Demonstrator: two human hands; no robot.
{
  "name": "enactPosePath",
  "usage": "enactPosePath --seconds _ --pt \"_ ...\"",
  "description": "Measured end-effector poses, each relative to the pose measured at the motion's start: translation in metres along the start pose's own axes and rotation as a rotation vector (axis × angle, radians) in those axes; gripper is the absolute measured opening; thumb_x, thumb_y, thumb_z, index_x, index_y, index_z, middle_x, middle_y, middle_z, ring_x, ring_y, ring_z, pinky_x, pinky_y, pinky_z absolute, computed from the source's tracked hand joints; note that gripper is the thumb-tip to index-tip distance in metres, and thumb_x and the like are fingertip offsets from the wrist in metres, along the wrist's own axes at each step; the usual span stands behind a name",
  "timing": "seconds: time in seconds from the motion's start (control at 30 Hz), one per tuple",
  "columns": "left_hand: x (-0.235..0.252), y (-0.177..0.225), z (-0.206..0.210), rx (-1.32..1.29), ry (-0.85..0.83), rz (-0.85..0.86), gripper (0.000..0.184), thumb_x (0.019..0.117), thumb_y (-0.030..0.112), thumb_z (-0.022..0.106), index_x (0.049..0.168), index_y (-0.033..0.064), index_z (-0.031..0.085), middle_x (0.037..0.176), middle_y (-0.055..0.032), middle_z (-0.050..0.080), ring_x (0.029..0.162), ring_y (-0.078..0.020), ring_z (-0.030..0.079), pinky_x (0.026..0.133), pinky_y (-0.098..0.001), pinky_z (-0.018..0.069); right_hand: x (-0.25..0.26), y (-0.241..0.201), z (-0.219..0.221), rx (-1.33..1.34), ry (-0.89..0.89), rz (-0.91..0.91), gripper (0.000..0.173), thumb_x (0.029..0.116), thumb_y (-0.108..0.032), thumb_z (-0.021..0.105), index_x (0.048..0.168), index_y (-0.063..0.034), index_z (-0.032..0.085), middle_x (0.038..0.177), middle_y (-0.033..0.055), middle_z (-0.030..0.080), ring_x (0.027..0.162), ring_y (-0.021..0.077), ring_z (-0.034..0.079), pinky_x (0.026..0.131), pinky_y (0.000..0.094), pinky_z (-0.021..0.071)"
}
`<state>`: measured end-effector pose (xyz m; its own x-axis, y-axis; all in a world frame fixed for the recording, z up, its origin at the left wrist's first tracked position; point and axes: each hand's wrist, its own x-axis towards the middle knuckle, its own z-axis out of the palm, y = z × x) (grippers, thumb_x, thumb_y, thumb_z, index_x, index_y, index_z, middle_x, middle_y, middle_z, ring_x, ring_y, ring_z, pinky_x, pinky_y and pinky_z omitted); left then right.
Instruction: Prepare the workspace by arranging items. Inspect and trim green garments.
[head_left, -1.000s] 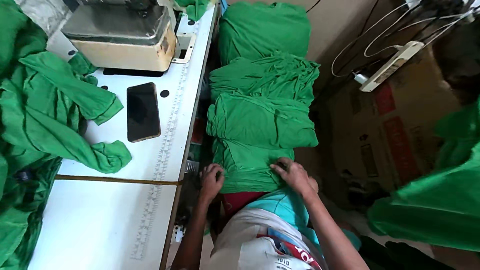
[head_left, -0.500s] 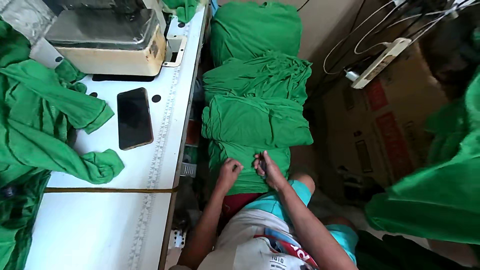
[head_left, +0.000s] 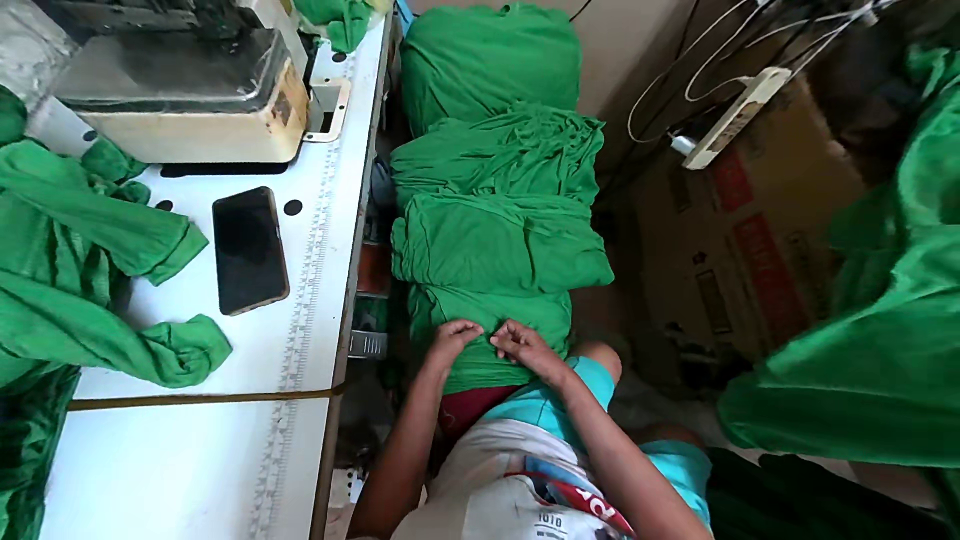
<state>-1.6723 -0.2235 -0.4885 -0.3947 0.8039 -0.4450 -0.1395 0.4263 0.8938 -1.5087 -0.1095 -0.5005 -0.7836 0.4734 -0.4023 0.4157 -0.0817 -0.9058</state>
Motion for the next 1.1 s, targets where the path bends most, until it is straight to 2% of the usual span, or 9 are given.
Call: enactPosePath --seconds 0.23,0.43,0.57,0.7,0.77,0.9,1.0,1.1 --pt "-0.002 -0.001 -0.003 -0.041 0.000 0.012 0.017 0.1006 0.012 0.062 0.106 -0.0013 0.071 0.103 -0.0053 0.068 0.096 -0.0080 0.060 0.090 -0.0301 0.0478 0.005 0.001 0.003 -0.132 0.006 0.016 0.021 0.1042 -0.022 0.058 0.107 -0.0009 0.059 0.075 0.0021 0.062 0.061 0.0082 0.054 0.059 0.0266 0.0455" --pt "-0.008 -0.001 -0.008 -0.143 0.055 0.037 0.015 0.1002 0.008 0.061 0.106 -0.0026 0.070 0.100 -0.0037 0.068 0.092 -0.0065 0.058 0.088 -0.0273 0.0471 0.001 -0.009 0.007 0.238 0.179 -0.078 0.012 0.1053 -0.014 0.052 0.105 -0.0021 0.055 0.074 -0.0017 0.061 0.057 0.0035 0.052 0.054 0.0193 0.0437" --pt "-0.008 -0.001 -0.006 -0.147 0.058 0.038 0.015 0.1000 0.009 0.061 0.104 -0.0007 0.071 0.098 -0.0025 0.068 0.090 -0.0060 0.058 0.086 -0.0270 0.0467 0.005 -0.012 0.013 0.442 0.126 -0.222 0.014 0.1066 -0.014 0.044 0.103 -0.0053 0.055 0.076 -0.0016 0.064 0.057 0.0033 0.055 0.055 0.0183 0.0462" --pt "-0.006 -0.001 -0.010 -0.164 0.075 -0.012 0.018 0.1013 0.013 0.059 0.107 -0.0002 0.070 0.100 -0.0025 0.067 0.088 -0.0072 0.056 0.083 -0.0285 0.0448 0.008 0.000 0.014 0.204 0.048 -0.096 0.016 0.1033 -0.016 0.054 0.108 -0.0007 0.056 0.077 -0.0014 0.062 0.059 0.0047 0.054 0.057 0.0216 0.0459" --pt "-0.006 0.000 -0.010 -0.179 0.081 -0.014 0.016 0.1009 0.012 0.060 0.105 0.0005 0.070 0.098 -0.0013 0.067 0.087 -0.0066 0.056 0.083 -0.0280 0.0447 0.009 -0.001 0.013 0.136 0.036 -0.070 0.015 0.1021 -0.016 0.057 0.106 -0.0018 0.056 0.076 -0.0019 0.061 0.058 0.0043 0.054 0.055 0.0209 0.0453" --pt "-0.006 0.000 -0.009 -0.212 0.093 -0.016 0.014 0.1007 0.011 0.061 0.103 0.0012 0.071 0.095 -0.0001 0.067 0.085 -0.0058 0.055 0.081 -0.0272 0.0440 0.009 -0.007 0.012 -0.106 -0.001 -0.013 0.021 0.1027 -0.018 0.059 0.107 0.0023 0.059 0.078 0.0039 0.060 0.064 0.0093 0.055 0.062 0.0275 0.0476" --pt "-0.009 0.001 -0.013 -0.268 0.127 -0.025 0.015 0.1009 0.010 0.060 0.105 0.0009 0.070 0.097 0.0001 0.067 0.081 -0.0041 0.054 0.076 -0.0230 0.0440 0.008 -0.012 0.017 -0.119 0.046 -0.031 0.021 0.1040 -0.018 0.057 0.108 0.0027 0.058 0.079 0.0043 0.060 0.065 0.0094 0.057 0.063 0.0276 0.0493" --pt "-0.012 0.001 -0.016 -0.299 0.165 -0.033 0.013 0.0992 0.008 0.062 0.104 -0.0003 0.071 0.094 -0.0006 0.068 0.078 -0.0030 0.055 0.071 -0.0206 0.0445 0.007 -0.022 0.022 -0.003 0.058 -0.092 0.022 0.1034 -0.020 0.057 0.110 0.0008 0.058 0.081 0.0021 0.062 0.065 0.0070 0.058 0.060 0.0241 0.0487"
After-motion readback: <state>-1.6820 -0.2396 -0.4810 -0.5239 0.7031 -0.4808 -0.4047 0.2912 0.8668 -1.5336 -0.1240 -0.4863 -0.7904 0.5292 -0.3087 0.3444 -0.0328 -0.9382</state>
